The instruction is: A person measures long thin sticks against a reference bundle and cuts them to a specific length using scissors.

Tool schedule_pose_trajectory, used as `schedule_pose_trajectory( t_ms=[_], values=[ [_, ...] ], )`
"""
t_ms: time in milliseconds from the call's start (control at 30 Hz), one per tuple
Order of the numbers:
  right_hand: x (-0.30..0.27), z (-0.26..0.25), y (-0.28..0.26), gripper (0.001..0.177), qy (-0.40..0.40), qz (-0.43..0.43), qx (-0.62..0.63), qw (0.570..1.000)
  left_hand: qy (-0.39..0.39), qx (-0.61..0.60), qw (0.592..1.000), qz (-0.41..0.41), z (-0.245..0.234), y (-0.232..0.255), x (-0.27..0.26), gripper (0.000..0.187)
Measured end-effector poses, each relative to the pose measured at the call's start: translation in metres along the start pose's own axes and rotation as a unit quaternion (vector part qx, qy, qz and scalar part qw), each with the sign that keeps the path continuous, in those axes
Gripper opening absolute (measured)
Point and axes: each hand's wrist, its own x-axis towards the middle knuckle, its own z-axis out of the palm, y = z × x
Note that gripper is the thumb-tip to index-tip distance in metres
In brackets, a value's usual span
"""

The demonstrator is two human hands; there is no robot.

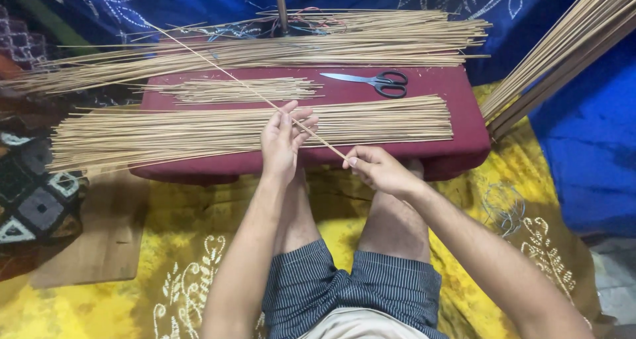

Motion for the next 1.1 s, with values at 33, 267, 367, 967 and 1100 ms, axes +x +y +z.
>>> schedule_pose_trajectory(
  t_ms=[33,267,367,967,1100],
  values=[
    [0.000,0.000,0.001,0.021,0.001,-0.002,-0.001,1.000,-0.001,0.000,1.000,0.002,-0.004,-0.007,0.004,0.038],
    [0.013,-0.008,0.015,0.018,-0.067,0.010,0.069,0.995,0.031,0.014,0.999,-0.021,-0.005,-0.014,0.021,0.034],
    [0.015,-0.010,0.011,0.019,-0.085,0.019,0.061,0.994,0.046,0.024,0.998,-0.023,-0.005,-0.012,0.028,0.034],
    [0.160,-0.144,-0.052,0.037,0.135,-0.001,-0.658,0.741,0.070,0.101,0.992,-0.007,0.011,-0.028,0.000,0.017],
    [0.147,-0.143,-0.073,0.043,0.137,-0.010,-0.659,0.739,0.055,0.114,0.992,0.002,0.012,-0.029,-0.004,0.015]
  ],
)
